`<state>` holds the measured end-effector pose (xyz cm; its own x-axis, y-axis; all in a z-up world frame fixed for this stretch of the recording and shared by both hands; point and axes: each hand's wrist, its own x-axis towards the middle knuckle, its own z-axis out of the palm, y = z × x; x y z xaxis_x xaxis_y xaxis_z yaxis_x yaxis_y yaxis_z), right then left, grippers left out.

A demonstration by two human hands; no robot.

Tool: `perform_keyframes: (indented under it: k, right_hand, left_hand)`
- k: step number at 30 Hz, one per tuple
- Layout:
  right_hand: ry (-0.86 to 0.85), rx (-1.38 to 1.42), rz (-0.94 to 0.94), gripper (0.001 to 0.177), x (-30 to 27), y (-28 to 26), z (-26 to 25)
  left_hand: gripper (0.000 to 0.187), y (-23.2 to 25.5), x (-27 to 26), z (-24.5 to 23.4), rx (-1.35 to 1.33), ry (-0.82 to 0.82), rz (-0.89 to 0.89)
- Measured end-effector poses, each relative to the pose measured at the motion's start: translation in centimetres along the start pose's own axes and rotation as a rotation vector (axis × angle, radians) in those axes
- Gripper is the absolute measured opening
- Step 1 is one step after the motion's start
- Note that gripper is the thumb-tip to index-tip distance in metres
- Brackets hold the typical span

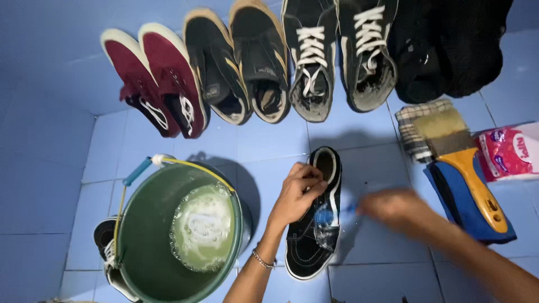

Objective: The person washes a shoe by scrubbing the exterior with a blue toothbrush dipped in a bucket of soapy water.

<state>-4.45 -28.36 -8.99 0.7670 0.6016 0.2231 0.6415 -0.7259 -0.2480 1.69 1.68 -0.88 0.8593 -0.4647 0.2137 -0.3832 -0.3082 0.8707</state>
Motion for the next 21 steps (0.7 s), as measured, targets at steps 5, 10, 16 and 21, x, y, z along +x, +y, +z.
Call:
perform_keyframes:
  k: [5, 10, 16, 21]
  right_hand:
    - [0.04, -0.1, -0.136, 0.023, 1.7, -1.6, -3.1]
    - [0.13, -0.044, -0.095, 0.029, -0.1, -0.3, 2.7]
    - [0.077, 0.084, 0.106, 0.033, 2.8, 1.0, -1.5]
    - [0.044, -0.004, 0.013, 0.019, 1.1, 2.1, 1.6]
  left_hand:
    - [0.036, -2.5, -0.2, 0.8, -0.096, 0.031, 0.015]
    - [0.047, -2.7, -0.4, 0.6, -0.181, 0.072, 0.082]
    - [0.056, -3.2, -1.0, 1.2, -0.248, 0.09, 0.069]
    - [0.059, -3.0, -0.4, 0.7, -0.228, 0.081, 0.081]
